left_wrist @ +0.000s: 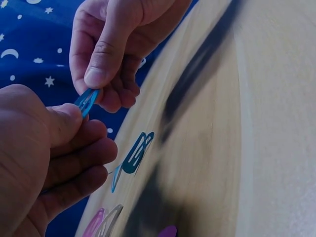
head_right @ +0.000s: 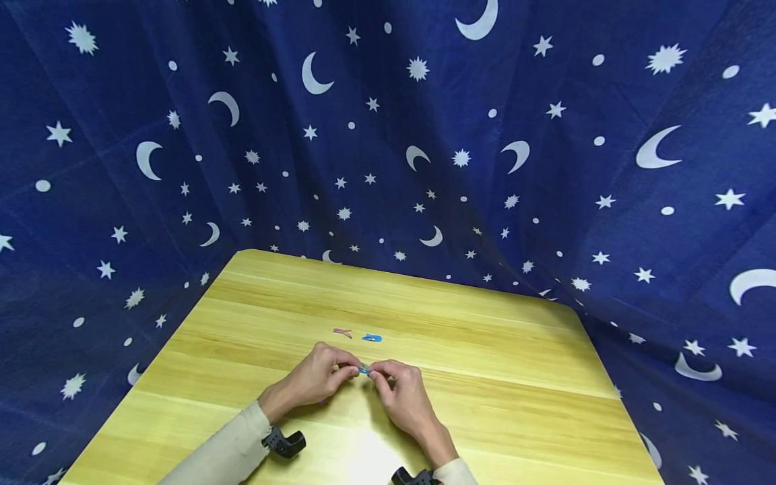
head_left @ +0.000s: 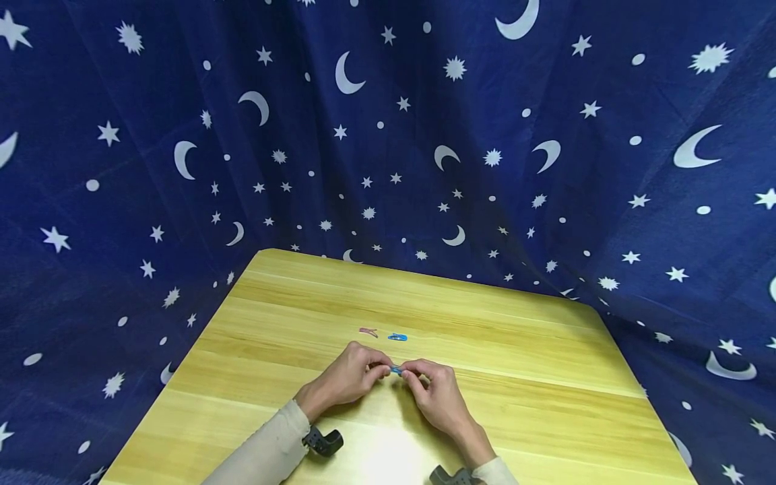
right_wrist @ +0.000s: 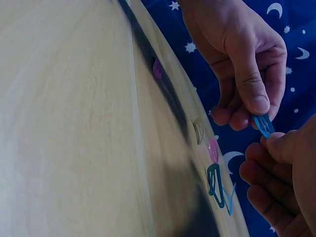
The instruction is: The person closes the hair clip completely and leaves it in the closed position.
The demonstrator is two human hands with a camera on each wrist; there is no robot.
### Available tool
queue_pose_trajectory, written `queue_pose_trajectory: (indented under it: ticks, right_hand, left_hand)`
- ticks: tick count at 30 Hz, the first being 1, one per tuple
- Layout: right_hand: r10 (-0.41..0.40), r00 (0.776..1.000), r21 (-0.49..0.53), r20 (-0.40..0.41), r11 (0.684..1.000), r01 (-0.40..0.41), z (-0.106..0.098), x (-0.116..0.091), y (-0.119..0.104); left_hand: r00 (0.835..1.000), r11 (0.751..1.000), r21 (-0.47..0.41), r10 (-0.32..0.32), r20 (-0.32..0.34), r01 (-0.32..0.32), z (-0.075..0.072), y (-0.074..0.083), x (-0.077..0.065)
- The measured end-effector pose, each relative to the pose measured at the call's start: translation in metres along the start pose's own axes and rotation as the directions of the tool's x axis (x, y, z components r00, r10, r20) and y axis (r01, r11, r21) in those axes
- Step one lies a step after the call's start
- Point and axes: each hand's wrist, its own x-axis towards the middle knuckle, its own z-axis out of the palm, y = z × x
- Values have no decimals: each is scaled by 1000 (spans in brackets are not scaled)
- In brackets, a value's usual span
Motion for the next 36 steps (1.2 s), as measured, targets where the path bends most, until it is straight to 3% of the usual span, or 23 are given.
queue_pose_trajectory:
  ticks: [16,36]
  right_hand:
    - [-43,999,-6,-1,999,43,0,1,-1]
    - [-59,998,4,6,998,59,-3,3,0]
  left_hand:
    - [999,999,-38,-33,19,33,-4,4,1]
    - [1000,999,-33,-6,16,7,-4,3,2]
